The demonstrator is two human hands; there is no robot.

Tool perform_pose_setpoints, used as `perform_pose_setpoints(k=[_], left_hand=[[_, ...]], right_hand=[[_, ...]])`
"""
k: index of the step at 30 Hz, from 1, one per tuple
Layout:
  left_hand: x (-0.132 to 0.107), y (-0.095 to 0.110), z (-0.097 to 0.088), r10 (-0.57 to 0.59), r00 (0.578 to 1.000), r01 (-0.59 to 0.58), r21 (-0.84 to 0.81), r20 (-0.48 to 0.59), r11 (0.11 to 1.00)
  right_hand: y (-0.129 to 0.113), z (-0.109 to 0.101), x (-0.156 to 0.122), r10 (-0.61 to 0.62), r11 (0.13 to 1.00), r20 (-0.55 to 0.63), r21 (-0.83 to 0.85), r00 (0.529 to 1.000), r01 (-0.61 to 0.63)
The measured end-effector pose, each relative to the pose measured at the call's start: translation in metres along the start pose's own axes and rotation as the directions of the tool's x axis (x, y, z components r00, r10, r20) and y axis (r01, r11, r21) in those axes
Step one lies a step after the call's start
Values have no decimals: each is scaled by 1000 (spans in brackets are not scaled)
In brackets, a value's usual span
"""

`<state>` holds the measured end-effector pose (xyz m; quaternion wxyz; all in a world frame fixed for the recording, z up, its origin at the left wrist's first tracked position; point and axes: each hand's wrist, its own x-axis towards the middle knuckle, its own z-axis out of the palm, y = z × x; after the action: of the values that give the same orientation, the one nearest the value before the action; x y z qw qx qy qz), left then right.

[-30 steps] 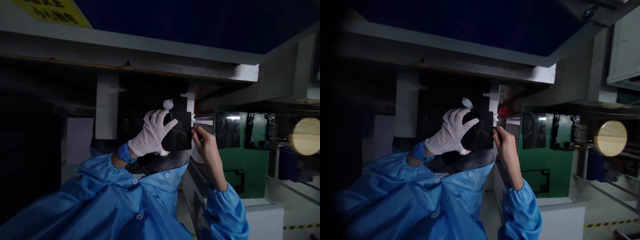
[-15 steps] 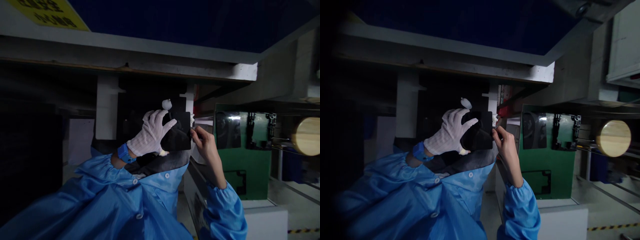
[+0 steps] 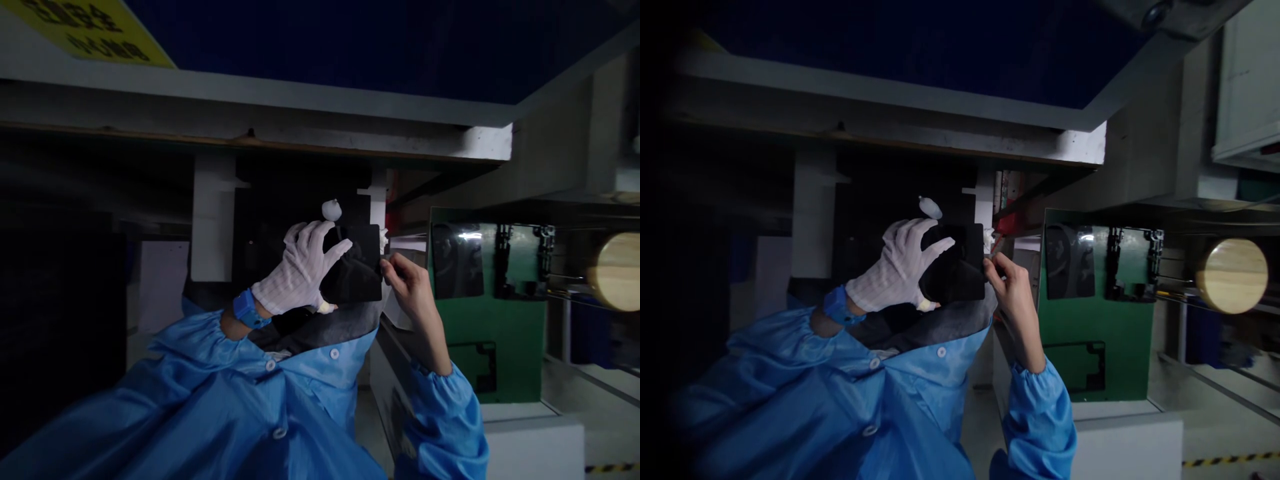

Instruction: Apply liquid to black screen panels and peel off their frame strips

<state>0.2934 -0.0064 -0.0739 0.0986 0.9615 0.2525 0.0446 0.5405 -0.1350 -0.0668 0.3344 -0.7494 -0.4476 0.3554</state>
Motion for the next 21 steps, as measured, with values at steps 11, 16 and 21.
perform_pose_setpoints(k=[11, 16, 21], left_hand=[[0, 0, 3, -12, 1000, 13, -34, 25, 999], [2, 1, 3, -27, 998, 29, -34, 52, 999], [8, 5, -5, -67, 986, 72, -26, 152, 997]], right_hand=[[6, 0, 2, 6, 999, 16, 43, 1000, -7], [6, -5, 5, -36, 999, 64, 31, 997, 34], [4, -7, 3, -97, 994, 16, -54, 995, 98]])
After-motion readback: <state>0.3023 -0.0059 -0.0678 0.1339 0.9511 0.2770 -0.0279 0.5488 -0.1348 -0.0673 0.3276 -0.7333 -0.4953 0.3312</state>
